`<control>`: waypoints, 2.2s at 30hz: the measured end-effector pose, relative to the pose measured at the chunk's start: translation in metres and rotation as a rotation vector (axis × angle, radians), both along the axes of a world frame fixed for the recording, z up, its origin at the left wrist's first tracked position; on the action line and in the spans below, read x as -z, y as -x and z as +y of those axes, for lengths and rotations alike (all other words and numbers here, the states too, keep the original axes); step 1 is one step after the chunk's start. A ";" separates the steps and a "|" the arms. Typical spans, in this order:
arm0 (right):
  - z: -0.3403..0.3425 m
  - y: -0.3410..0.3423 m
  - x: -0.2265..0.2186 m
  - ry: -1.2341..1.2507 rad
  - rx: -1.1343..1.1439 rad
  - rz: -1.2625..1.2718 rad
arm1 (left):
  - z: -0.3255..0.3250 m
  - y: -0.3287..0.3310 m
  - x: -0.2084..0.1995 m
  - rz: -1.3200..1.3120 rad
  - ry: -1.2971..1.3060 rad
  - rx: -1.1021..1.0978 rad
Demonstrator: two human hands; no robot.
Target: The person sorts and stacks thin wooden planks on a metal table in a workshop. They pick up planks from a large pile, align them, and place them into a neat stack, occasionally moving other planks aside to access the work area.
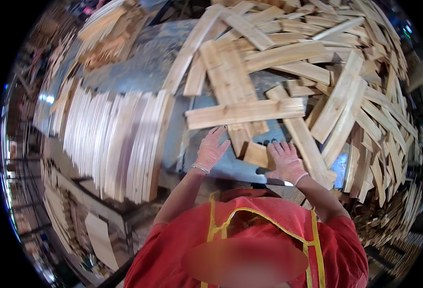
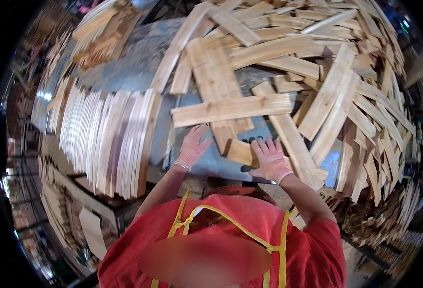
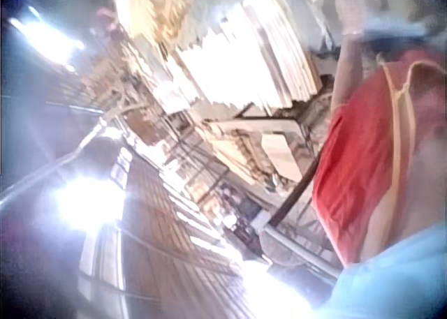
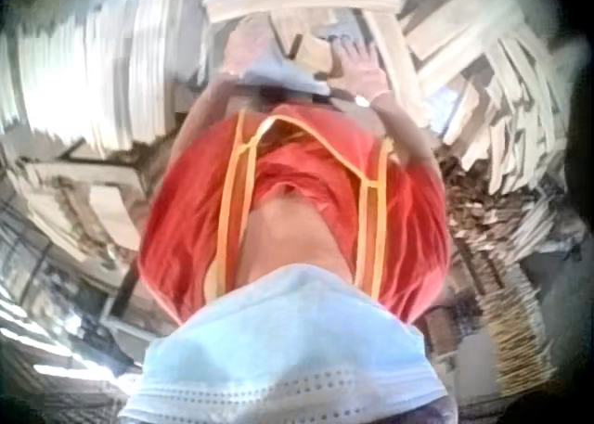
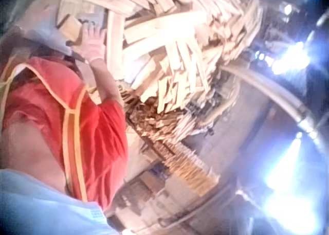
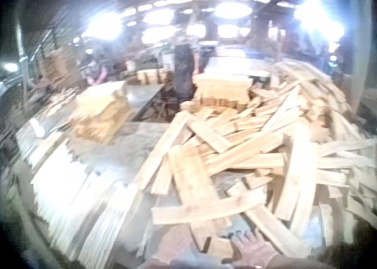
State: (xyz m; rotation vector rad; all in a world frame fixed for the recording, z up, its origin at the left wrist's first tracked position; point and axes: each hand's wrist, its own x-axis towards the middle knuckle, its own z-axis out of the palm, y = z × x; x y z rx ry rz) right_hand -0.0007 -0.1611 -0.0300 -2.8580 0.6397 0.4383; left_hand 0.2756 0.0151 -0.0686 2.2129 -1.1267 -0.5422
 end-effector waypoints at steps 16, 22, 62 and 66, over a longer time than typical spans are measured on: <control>0.063 -0.254 -0.045 -0.951 0.493 -0.899 | 0.044 0.003 -0.058 0.418 0.154 -0.271; -0.054 -0.307 -0.016 0.032 -0.175 -0.140 | 0.109 -0.071 -0.037 0.884 0.356 -0.695; 0.056 -0.193 -0.016 -0.707 0.189 0.046 | 0.150 -0.074 -0.039 -0.407 -0.070 -0.106; 0.021 -0.207 -0.002 -0.445 0.286 -0.222 | 0.100 -0.048 -0.033 -0.018 -0.214 -0.208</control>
